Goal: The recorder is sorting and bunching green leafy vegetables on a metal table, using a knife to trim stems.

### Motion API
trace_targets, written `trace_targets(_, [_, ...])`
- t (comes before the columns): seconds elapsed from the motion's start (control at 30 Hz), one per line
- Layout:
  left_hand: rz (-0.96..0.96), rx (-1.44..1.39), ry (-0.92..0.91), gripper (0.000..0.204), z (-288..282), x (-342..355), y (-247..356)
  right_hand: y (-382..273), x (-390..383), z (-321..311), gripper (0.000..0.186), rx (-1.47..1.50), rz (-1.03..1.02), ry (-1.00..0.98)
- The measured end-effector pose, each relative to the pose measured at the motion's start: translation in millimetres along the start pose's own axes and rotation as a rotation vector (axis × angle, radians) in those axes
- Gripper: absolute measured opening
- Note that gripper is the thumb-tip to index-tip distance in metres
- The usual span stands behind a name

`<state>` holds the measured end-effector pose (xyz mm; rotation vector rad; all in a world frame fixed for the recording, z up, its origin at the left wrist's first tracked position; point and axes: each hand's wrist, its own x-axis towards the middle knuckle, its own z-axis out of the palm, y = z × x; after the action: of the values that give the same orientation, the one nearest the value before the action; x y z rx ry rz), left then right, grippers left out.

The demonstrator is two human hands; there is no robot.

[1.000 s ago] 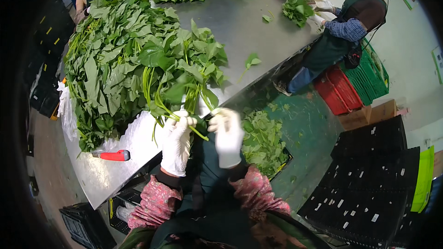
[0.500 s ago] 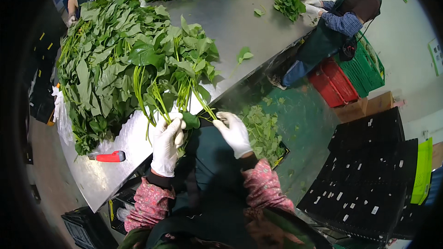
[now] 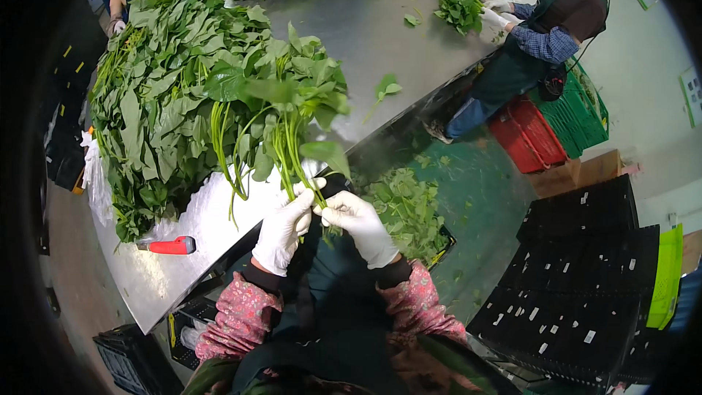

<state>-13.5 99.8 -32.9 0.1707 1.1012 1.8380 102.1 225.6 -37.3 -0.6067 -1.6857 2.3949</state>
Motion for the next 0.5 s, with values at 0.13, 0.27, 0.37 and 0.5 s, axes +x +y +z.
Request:
trace_targets(0.13, [0.077,0.091,0.078,0.023,3.3,-3.6,-2.5,9.8,-3.4,-1.2,0.018,0.305,-0.035,0.129])
trace_targets(0.27, [0.153,0.136,0.151,0.015,25.4,-14.1,-10.1,14.6,-1.9,-5.0,0.021,0.234,-0.127,0.264])
trace_targets(0.37, [0.325,0.266,0.136,0.011,35.5,-18.6,-16.7,14.3,5.6,-3.3,0.020,0.311,-0.167,0.345])
trace_targets(0.5, [0.394,0.415,0.196,0.009,36.4,-26.4,-6.4,48.2,27.0,-43.6,0.019,0.428,-0.131,0.532])
